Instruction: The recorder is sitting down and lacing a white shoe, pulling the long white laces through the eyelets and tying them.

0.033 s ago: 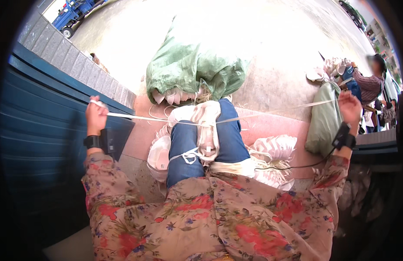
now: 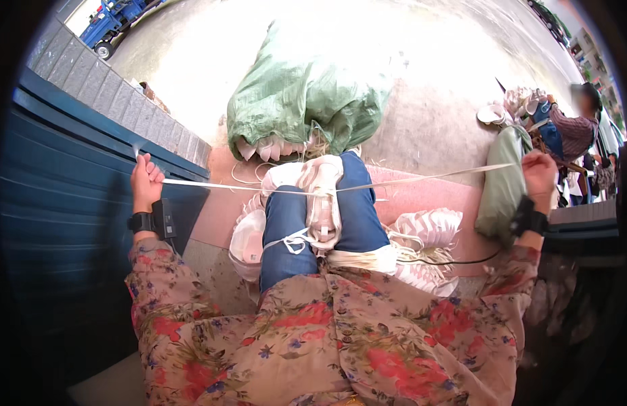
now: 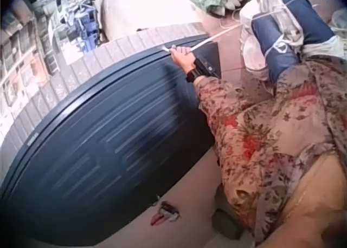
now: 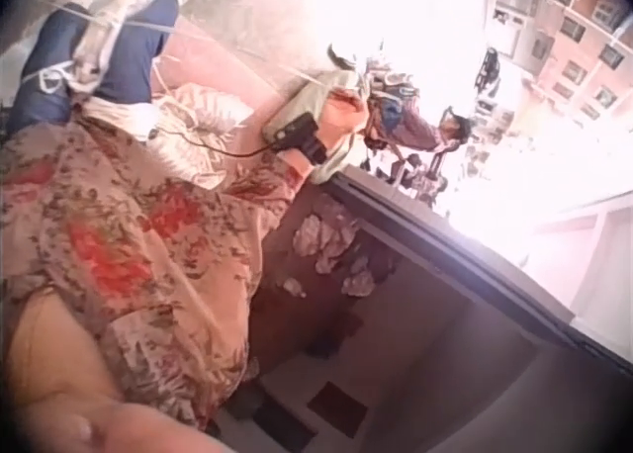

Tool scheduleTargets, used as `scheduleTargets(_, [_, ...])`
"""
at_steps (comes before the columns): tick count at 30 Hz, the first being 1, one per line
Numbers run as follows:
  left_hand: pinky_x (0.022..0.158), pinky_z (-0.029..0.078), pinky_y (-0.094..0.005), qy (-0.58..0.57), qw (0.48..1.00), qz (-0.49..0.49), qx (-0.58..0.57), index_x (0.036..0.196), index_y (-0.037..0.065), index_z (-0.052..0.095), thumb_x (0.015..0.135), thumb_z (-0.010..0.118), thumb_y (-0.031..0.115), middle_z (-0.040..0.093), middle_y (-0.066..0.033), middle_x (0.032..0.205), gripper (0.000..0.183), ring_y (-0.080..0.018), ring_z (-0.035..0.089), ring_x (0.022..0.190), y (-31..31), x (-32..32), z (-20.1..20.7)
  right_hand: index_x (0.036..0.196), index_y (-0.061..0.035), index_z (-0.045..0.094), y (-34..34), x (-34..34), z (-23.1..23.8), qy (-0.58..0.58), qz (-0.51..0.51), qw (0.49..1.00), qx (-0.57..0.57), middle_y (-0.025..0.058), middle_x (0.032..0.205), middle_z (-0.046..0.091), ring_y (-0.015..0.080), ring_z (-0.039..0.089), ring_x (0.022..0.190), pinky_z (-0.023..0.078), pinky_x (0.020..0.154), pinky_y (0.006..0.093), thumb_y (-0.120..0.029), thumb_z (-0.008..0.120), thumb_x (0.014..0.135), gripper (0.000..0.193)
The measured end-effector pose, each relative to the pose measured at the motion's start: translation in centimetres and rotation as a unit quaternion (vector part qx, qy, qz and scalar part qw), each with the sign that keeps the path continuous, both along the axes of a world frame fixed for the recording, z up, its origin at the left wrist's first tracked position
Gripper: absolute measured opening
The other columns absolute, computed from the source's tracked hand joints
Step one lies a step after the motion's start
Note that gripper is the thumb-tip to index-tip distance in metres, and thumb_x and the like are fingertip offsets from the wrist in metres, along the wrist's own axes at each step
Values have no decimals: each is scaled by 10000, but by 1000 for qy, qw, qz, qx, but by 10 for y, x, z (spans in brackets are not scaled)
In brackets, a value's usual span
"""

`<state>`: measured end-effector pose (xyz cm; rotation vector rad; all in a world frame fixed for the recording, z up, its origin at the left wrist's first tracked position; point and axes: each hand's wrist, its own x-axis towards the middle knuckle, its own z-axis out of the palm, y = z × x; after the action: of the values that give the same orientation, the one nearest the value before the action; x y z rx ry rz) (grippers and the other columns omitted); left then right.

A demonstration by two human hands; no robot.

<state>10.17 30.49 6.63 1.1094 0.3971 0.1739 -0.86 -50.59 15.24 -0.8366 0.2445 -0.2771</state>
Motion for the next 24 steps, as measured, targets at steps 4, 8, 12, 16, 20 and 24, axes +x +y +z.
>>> scheduleTargets(4, [404,254,-184,150,974,-144,90,856,111,506,877,496,288,318,77,570,178,-34,282,449,-65,-1,-20,669,-104,456,97,12,-97,219,-81,920,-313,-24,540,411,74,367,422,309,383,218,-167,442,815,160])
scheduleTargets(8, [435,285,-159,111,927,-335,130,809,89,557,852,503,295,414,52,628,218,-43,371,520,-169,-29,-66,910,26,545,253,0,-155,204,246,880,-351,81,625,574,127,531,482,463,474,251,-123,477,822,186])
scheduleTargets(12, [492,394,-201,177,804,-486,293,805,41,576,847,503,178,536,8,635,161,-57,499,590,-247,-54,-86,805,14,580,318,-9,-182,210,382,793,-426,68,608,586,146,547,499,449,502,275,-200,480,841,239])
scheduleTargets(16, [532,432,-292,-65,744,-451,489,800,10,580,827,485,121,567,-82,625,149,-182,552,597,-262,-70,-100,749,17,587,334,-4,-204,186,319,732,-573,195,670,590,336,583,623,463,616,406,-201,449,805,264])
scheduleTargets(20, [635,458,-409,-79,646,-459,604,831,24,594,806,464,134,594,-189,755,172,-335,587,742,-264,-77,-99,771,1,557,343,2,-207,117,262,689,-666,256,703,559,419,542,708,432,645,452,-196,435,820,237])
scheduleTargets(24, [637,458,-431,-32,607,-436,663,825,90,622,814,466,208,607,-152,764,196,-326,588,741,-270,-84,-83,813,-3,521,348,5,-199,113,279,656,-692,238,713,564,402,556,708,433,634,452,-156,436,815,175])
